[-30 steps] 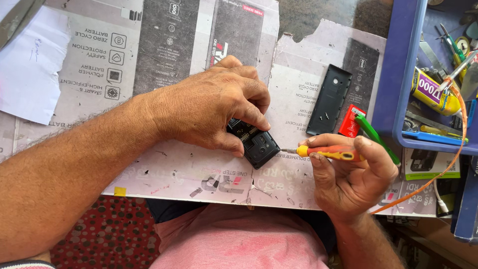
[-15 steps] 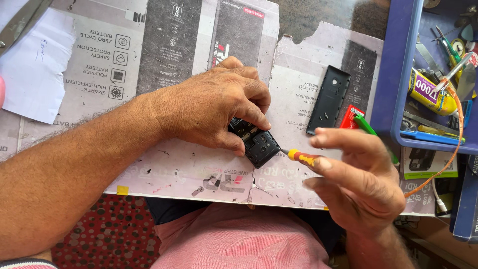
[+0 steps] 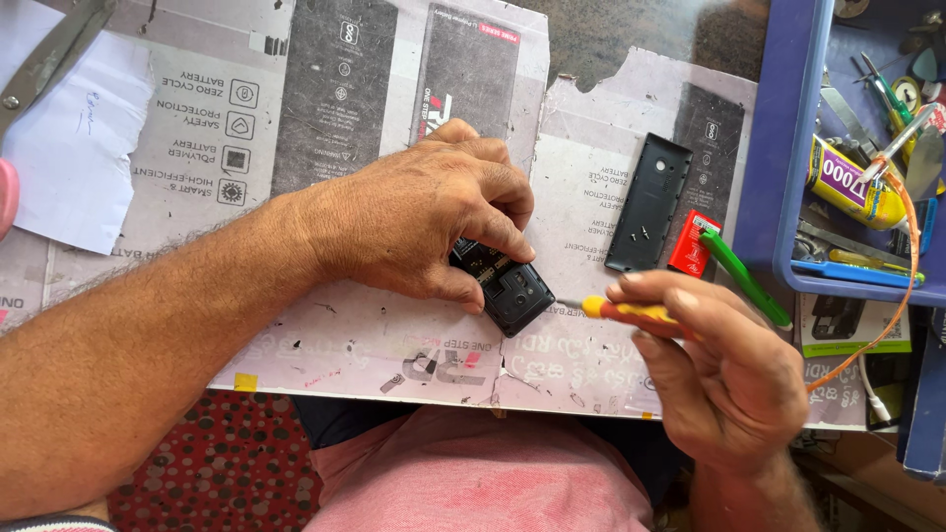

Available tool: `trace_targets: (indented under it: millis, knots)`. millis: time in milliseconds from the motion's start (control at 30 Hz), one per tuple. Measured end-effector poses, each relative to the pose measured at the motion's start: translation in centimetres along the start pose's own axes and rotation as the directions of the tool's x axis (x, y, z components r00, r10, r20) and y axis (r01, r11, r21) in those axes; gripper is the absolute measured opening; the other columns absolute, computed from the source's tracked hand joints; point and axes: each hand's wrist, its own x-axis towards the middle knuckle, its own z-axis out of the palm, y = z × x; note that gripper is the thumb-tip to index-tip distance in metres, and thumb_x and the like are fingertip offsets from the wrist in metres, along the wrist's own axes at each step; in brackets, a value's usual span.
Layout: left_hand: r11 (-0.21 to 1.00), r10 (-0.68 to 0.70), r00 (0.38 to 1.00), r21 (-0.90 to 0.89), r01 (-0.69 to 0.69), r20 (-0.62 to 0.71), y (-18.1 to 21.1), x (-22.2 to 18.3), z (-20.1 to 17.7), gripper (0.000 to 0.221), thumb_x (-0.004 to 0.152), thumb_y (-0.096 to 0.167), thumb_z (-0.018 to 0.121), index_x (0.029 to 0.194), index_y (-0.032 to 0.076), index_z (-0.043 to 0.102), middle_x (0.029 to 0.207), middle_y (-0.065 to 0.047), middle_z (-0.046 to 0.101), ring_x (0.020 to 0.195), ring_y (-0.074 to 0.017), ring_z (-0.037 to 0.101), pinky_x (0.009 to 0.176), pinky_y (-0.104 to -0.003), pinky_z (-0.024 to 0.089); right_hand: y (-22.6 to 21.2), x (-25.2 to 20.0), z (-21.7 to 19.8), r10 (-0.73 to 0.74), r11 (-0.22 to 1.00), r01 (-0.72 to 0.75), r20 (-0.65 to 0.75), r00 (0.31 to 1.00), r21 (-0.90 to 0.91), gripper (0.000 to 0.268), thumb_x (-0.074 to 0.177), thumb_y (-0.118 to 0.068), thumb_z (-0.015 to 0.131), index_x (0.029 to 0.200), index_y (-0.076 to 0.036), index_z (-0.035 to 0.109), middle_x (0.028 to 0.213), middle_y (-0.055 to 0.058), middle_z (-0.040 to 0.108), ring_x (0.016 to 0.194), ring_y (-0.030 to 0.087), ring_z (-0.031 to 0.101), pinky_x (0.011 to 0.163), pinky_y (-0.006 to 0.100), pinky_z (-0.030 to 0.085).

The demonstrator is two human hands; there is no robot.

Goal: The person uses a screwdriver to unscrew a mobile phone, prying the internal components with a green utility knife, and manipulating the device's frame by hand.

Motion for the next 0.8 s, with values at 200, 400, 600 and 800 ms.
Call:
trace_targets:
  millis: [200, 400, 600, 800]
  knots:
    - [1.000, -0.009, 1.000, -0.002, 0.009, 0.018, -0.2, 0.0, 0.1, 0.056, 0.055, 0.034, 0.096, 0.107, 0.020, 0.082, 0.103, 0.001, 0.071, 0.108, -0.0206, 0.060, 0.103, -0.043, 0.036, 1.8, -2.4, -0.5, 0.019, 1.000, -0.015, -0.185, 0.983, 0.022, 0.042, 0.100, 0.007, 0.062, 0.138, -0.004, 0.046, 0.126, 0.029, 0.065, 0.112, 0.034, 0.072, 0.096, 0.047, 0.067]
    - [1.000, -0.021, 1.000, -0.015, 0.021, 0.011, 0.0, 0.1, 0.1, 0.057, 0.055, 0.034, 0.096, 0.108, 0.020, 0.081, 0.103, 0.001, 0.071, 0.108, -0.0196, 0.060, 0.105, -0.043, 0.036, 4.7, -3.6, -0.6, 0.111, 0.943, 0.020, -0.372, 0.921, 0.331, 0.032, 0.110, 0.006, 0.067, 0.138, -0.002, 0.052, 0.122, 0.028, 0.068, 0.107, 0.035, 0.074, 0.095, 0.048, 0.066]
    - [1.000, -0.023, 1.000, -0.020, 0.024, 0.020, 0.1, 0.1, -0.1, 0.056, 0.054, 0.033, 0.097, 0.107, 0.020, 0.081, 0.102, 0.001, 0.071, 0.108, -0.0206, 0.060, 0.103, -0.043, 0.036, 5.8, -3.3, -1.2, 0.237, 0.822, 0.010, -0.357, 0.904, 0.569, 0.029, 0.111, 0.004, 0.064, 0.137, 0.000, 0.051, 0.123, 0.026, 0.067, 0.107, 0.037, 0.072, 0.096, 0.049, 0.064]
    - [0.998, -0.052, 0.998, -0.028, 0.052, 0.023, 0.1, 0.1, 0.0, 0.057, 0.054, 0.034, 0.097, 0.106, 0.020, 0.081, 0.103, 0.002, 0.071, 0.108, -0.0193, 0.060, 0.102, -0.042, 0.036, 6.1, -3.1, -1.4, 0.191, 0.837, 0.063, -0.398, 0.897, 0.543, 0.029, 0.107, 0.010, 0.060, 0.134, 0.000, 0.052, 0.123, 0.027, 0.067, 0.106, 0.037, 0.073, 0.097, 0.049, 0.064]
